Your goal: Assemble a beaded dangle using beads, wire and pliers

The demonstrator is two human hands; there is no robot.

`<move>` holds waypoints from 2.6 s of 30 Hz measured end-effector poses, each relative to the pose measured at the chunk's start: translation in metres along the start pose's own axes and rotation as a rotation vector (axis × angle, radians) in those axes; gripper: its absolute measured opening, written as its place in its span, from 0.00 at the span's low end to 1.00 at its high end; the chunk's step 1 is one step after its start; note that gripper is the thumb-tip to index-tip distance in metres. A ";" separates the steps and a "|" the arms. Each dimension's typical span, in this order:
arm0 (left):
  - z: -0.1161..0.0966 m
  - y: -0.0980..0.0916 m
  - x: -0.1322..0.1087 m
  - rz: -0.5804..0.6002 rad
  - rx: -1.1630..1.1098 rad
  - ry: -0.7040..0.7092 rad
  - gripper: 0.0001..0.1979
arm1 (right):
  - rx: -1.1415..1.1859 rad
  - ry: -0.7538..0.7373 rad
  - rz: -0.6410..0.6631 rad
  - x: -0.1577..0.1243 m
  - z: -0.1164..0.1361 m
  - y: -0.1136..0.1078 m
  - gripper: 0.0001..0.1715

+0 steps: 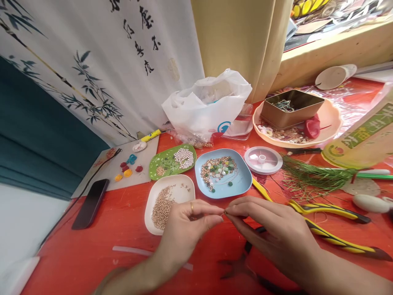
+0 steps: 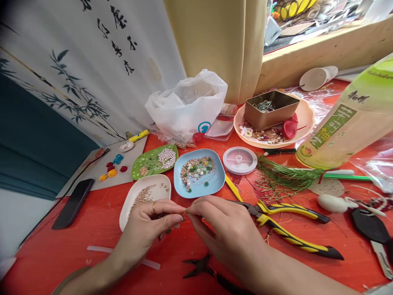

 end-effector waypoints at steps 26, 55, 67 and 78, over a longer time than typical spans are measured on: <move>-0.005 0.003 -0.002 0.081 0.209 0.106 0.06 | -0.084 -0.077 0.079 -0.002 -0.002 0.002 0.09; 0.002 -0.001 0.001 0.098 -0.027 -0.051 0.04 | 0.653 0.560 0.436 0.000 -0.014 0.013 0.03; 0.006 0.004 -0.001 0.127 -0.173 -0.214 0.04 | 0.182 0.161 0.197 0.002 -0.002 0.002 0.07; -0.001 0.004 -0.001 0.110 0.134 -0.084 0.02 | 0.085 0.059 0.152 0.000 0.001 0.002 0.07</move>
Point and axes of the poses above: each hand's wrist, its own x-axis towards the middle knuckle, its own y-axis out of the palm, z = x × y, the point moved 3 cm from there along x, towards the middle knuckle, and after that the axes turned 14 degrees about y, right-handed, at the moved point
